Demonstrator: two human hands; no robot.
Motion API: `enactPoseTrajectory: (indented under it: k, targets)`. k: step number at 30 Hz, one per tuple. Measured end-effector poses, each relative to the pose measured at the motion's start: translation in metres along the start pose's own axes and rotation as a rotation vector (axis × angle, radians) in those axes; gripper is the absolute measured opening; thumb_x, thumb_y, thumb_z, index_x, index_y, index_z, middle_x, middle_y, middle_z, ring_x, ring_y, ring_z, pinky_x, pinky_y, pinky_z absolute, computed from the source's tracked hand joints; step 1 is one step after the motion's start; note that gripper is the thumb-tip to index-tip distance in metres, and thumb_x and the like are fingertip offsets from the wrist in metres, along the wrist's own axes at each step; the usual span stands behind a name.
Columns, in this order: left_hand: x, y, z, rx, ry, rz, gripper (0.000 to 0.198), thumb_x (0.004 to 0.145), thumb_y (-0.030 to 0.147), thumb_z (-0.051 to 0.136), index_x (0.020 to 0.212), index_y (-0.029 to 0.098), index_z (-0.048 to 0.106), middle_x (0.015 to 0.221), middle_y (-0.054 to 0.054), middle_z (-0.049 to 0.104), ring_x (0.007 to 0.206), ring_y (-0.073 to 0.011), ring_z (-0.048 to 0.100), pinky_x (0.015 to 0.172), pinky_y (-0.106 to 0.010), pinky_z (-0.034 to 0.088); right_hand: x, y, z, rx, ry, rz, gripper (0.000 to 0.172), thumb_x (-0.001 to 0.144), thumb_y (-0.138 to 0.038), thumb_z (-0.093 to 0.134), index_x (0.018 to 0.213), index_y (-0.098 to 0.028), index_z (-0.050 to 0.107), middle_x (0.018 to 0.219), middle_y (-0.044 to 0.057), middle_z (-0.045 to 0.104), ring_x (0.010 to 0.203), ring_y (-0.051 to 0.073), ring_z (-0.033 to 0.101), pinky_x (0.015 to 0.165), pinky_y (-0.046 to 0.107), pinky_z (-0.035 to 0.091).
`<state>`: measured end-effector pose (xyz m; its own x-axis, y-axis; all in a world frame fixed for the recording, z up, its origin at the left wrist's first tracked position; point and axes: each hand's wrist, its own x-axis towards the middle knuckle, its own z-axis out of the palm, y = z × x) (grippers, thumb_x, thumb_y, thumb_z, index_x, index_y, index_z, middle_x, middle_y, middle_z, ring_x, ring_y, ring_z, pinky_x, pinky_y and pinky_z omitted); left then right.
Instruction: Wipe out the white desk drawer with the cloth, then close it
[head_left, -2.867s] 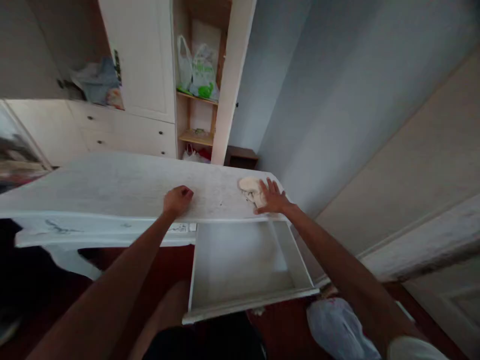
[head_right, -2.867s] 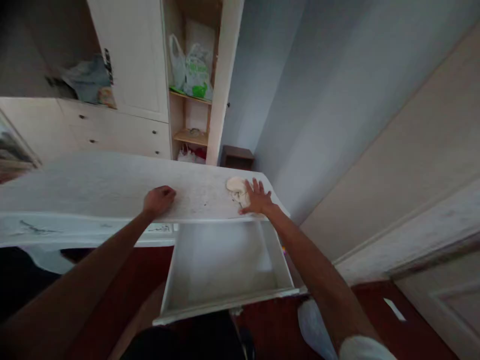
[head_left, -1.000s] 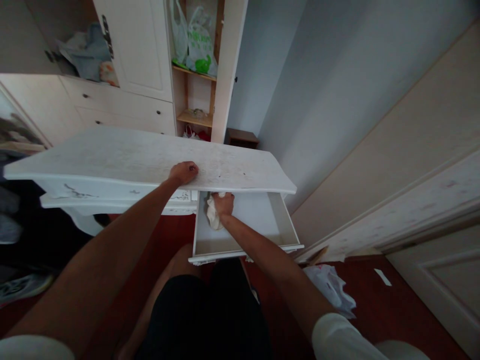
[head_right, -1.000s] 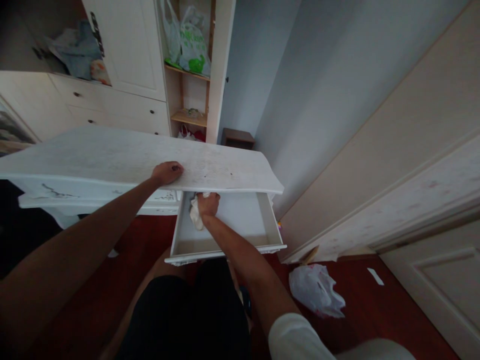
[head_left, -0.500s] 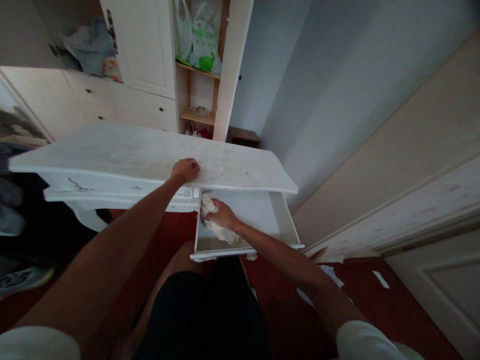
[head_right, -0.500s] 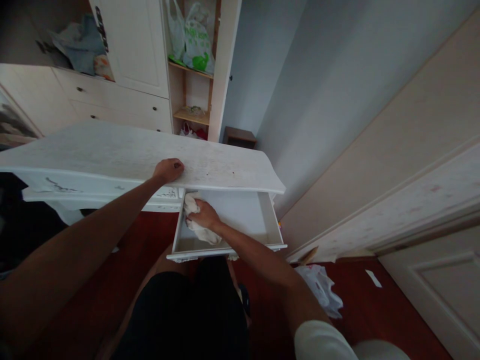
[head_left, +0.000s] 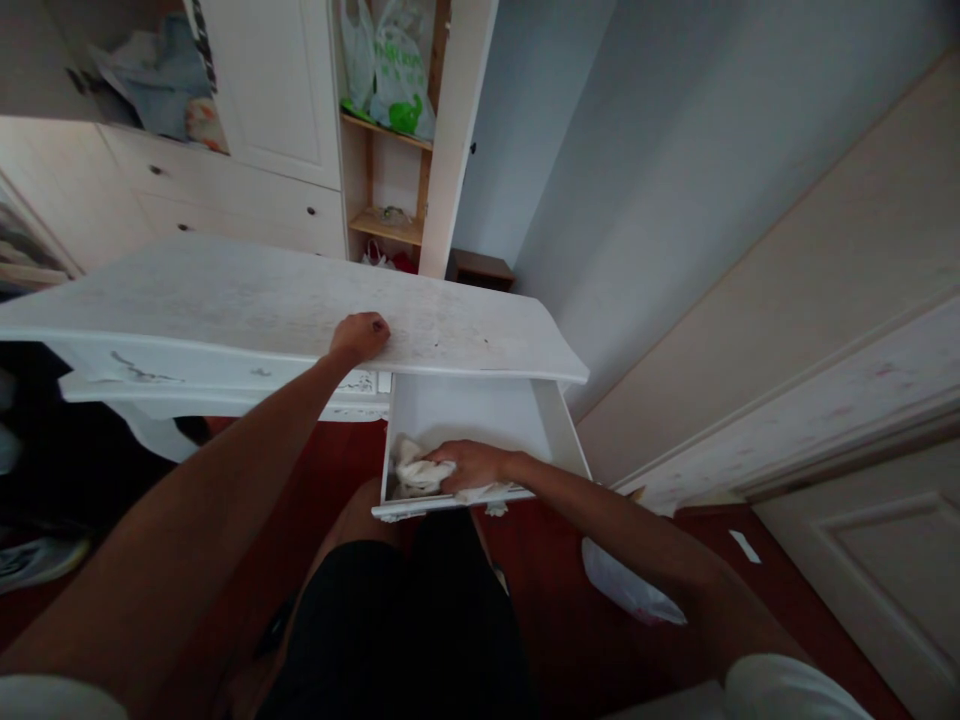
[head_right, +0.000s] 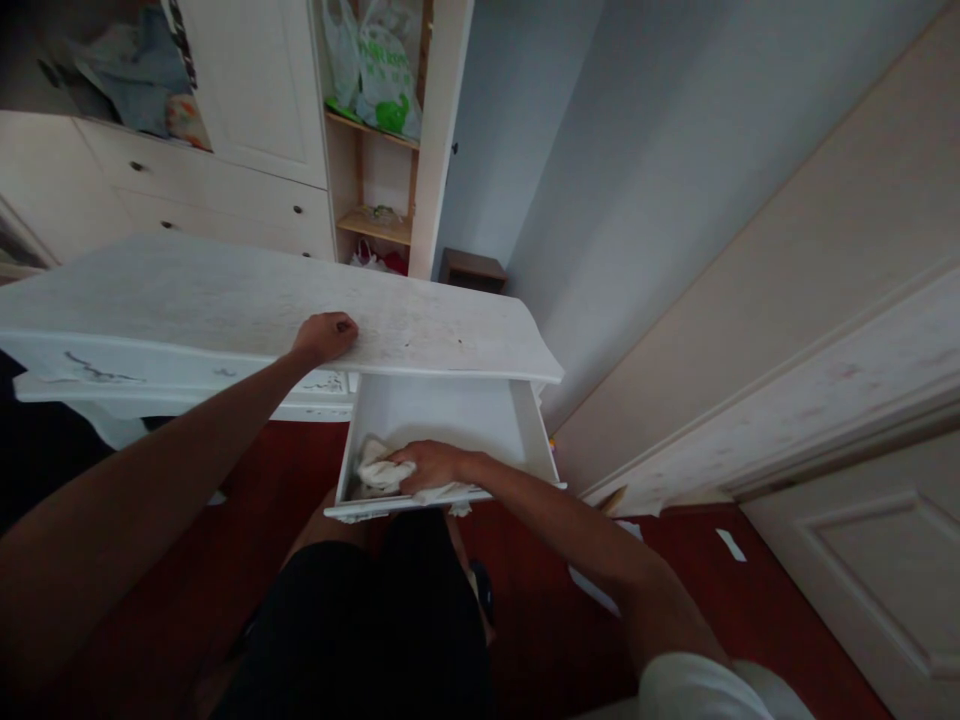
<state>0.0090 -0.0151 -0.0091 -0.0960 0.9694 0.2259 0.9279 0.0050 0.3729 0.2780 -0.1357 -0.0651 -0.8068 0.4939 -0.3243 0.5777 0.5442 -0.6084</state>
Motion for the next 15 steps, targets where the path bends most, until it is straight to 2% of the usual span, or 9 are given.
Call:
enactPoseTrajectory:
  k: [3, 5, 7, 10, 13, 15]
  targets:
    - [0.001, -0.001, 0.001, -0.013, 0.006, -0.003, 0.039, 0.090, 0.029, 0.046, 0.111, 0.014, 0.075, 0.116, -0.014, 0.073, 0.109, -0.0303, 0.068, 0.092, -0.034, 0.050, -0.024, 0.010, -0.010, -0.117, -0.046, 0.075, 0.051, 0.077, -0.021, 0.071, 0.127, -0.020, 0.072, 0.111, 0.008, 0.074, 0.097, 0.024, 0.068, 0.086, 0.030, 0.049]
    - [0.002, -0.001, 0.002, -0.018, 0.007, -0.001, 0.039, 0.090, 0.029, 0.046, 0.110, 0.013, 0.075, 0.115, -0.014, 0.073, 0.108, -0.0306, 0.068, 0.092, -0.034, 0.051, -0.046, 0.015, -0.017, -0.227, -0.049, 0.163, 0.048, 0.078, -0.024, 0.070, 0.125, -0.022, 0.073, 0.116, 0.009, 0.072, 0.102, 0.027, 0.068, 0.086, 0.031, 0.050]
    - [0.003, -0.002, 0.003, -0.013, 0.007, -0.004, 0.039, 0.090, 0.030, 0.046, 0.110, 0.013, 0.075, 0.115, -0.015, 0.073, 0.108, -0.0316, 0.068, 0.092, -0.036, 0.051, -0.070, 0.021, -0.024, -0.363, -0.053, 0.287, 0.046, 0.080, -0.028, 0.069, 0.126, -0.026, 0.072, 0.122, 0.011, 0.070, 0.108, 0.031, 0.068, 0.086, 0.034, 0.052]
    - [0.004, -0.001, 0.003, -0.010, 0.002, -0.013, 0.038, 0.091, 0.031, 0.047, 0.111, 0.014, 0.075, 0.114, -0.015, 0.073, 0.108, -0.0329, 0.068, 0.092, -0.038, 0.052, -0.099, 0.030, -0.029, -0.539, -0.034, 0.547, 0.044, 0.084, -0.035, 0.068, 0.127, -0.029, 0.070, 0.121, 0.013, 0.069, 0.110, 0.035, 0.069, 0.087, 0.040, 0.054]
    - [0.005, 0.000, 0.004, 0.000, -0.001, -0.024, 0.036, 0.091, 0.032, 0.048, 0.110, 0.016, 0.075, 0.115, -0.015, 0.073, 0.109, -0.0335, 0.067, 0.091, -0.039, 0.052, -0.111, 0.042, -0.028, -0.603, 0.071, 0.784, 0.046, 0.089, -0.039, 0.064, 0.131, -0.019, 0.065, 0.120, 0.020, 0.066, 0.110, 0.038, 0.068, 0.089, 0.046, 0.054]
    - [0.006, 0.000, 0.004, 0.018, 0.001, -0.033, 0.036, 0.091, 0.031, 0.048, 0.110, 0.016, 0.074, 0.115, -0.014, 0.073, 0.110, -0.0335, 0.067, 0.091, -0.039, 0.052, -0.109, 0.049, -0.026, -0.617, 0.157, 0.874, 0.049, 0.094, -0.039, 0.057, 0.133, -0.010, 0.060, 0.122, 0.025, 0.063, 0.112, 0.040, 0.067, 0.089, 0.048, 0.055]
